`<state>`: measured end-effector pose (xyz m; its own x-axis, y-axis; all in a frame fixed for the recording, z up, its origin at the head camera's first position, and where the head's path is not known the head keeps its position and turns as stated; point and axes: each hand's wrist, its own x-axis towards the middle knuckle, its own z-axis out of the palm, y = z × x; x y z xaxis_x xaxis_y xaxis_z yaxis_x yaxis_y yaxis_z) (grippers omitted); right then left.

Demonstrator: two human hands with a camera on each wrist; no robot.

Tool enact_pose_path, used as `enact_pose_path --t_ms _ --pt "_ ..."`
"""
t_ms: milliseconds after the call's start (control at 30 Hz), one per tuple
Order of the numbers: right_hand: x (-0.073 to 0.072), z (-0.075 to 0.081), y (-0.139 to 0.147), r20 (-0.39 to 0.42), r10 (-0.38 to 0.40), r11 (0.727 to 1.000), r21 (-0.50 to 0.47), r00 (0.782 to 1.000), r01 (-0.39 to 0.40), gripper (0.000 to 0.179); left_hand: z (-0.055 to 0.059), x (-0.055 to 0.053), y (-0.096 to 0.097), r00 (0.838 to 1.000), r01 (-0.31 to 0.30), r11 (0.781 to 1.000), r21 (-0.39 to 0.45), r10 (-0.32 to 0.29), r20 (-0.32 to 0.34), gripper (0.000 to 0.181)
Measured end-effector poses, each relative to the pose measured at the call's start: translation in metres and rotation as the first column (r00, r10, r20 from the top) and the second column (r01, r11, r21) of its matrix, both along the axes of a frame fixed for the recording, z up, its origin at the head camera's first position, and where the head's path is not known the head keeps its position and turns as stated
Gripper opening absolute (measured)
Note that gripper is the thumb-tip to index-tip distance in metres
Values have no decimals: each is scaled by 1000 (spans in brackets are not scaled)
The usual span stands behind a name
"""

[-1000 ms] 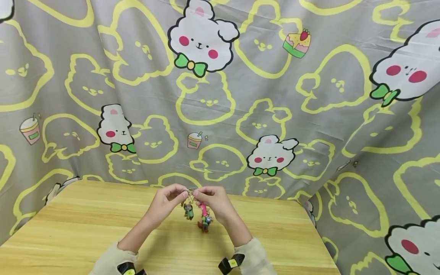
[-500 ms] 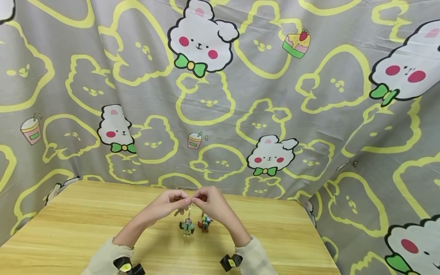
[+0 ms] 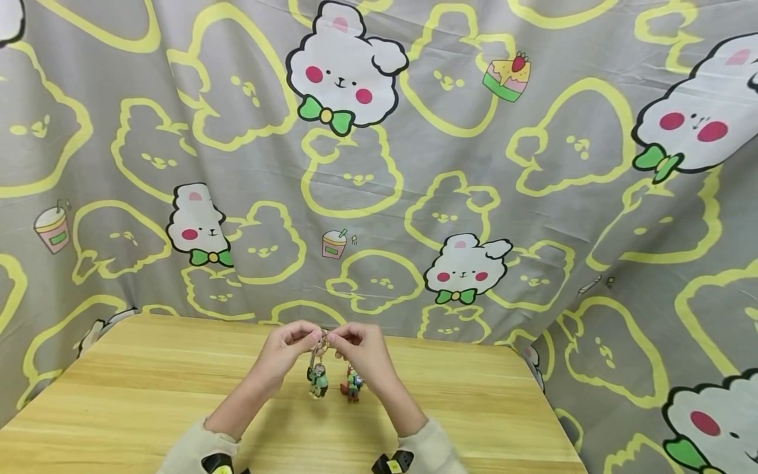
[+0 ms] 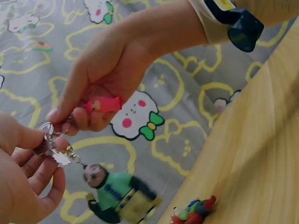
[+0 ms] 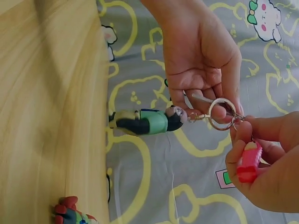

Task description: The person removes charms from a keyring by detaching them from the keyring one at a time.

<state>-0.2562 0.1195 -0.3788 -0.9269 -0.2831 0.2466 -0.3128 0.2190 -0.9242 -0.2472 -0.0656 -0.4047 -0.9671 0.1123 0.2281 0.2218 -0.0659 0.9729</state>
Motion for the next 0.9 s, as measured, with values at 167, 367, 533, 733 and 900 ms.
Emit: enact_pose_path --t_ms 167,367,533,733,900 --pt "-1 1 3 -13 -3 999 35 1000 3 16 -2 -1 -2 998 24 997 -76 -28 -55 22" --pt "-3 7 11 -58 83 981 180 995 -72 15 -2 -3 -11 978 55 954 -295 -111 -178 19" --pt "-7 12 16 -105 179 946 293 978 -141 13 2 -1 -13 966 10 898 -441 -122 -227 12" --pt "-8 15 18 -154 276 883 432 949 -186 12 10 2 -12 948 -46 799 -600 -154 -278 14" --pt "-8 13 16 -138 263 882 435 955 -180 14 13 5 -8 942 -97 756 -647 -140 -304 16"
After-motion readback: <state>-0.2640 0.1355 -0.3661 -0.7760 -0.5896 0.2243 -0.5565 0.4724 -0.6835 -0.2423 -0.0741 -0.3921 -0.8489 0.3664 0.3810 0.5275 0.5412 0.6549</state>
